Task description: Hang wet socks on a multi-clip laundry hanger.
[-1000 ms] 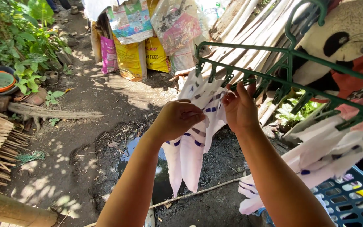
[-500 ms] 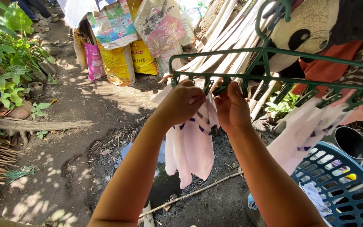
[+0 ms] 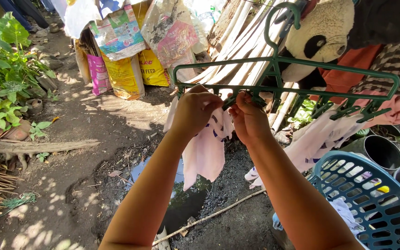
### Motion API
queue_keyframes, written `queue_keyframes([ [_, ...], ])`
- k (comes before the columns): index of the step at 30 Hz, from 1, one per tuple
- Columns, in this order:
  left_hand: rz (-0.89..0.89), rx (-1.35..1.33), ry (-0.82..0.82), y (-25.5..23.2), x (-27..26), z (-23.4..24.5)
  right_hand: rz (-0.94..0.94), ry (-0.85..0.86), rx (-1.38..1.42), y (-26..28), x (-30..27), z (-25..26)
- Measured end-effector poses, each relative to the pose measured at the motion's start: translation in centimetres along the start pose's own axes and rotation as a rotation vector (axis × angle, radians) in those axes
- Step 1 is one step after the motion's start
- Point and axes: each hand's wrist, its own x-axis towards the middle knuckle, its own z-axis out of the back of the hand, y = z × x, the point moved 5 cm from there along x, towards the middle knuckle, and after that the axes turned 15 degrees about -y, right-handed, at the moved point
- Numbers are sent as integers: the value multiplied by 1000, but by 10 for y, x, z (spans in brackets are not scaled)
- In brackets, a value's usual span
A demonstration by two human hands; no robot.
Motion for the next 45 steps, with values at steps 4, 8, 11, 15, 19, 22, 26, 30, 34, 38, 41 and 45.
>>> queue_keyframes([
  [4,144,-104,-24,10,-2,-17,16,-33,-63,-7,3,6],
  [8,107,3,-180,-3,-6,-28,65,60,-39,-15,9,18],
  [11,177,-23,-272,4,-19,-35,23,56,-128,-1,-10,5],
  [15,522,-396,-128,45,-66,-54,191,271,-660,11,-24,19],
  [19,867,-847,48,51,-105,-70,48,248,-827,22,-22,51],
  [22,585,-289,60,42,-107,-61,94,212,-1076,43,-24,53],
  [26,-24,91,-81,29,-107,-62,326,202,-1329,66,-13,59],
  [30,174,-94,58,56,-127,-88,409,110,-1465,77,-18,56],
  [34,222,-199,126,61,-142,-121,510,164,-1381,57,-7,78],
  [38,413,-311,232,63,-155,-150,645,-32,-1460,56,-9,100],
  [41,475,-241,242,53,-158,-160,622,-110,-1438,63,-22,103],
  [45,797,93,460,68,-201,-200,515,-67,-1351,71,-50,111],
])
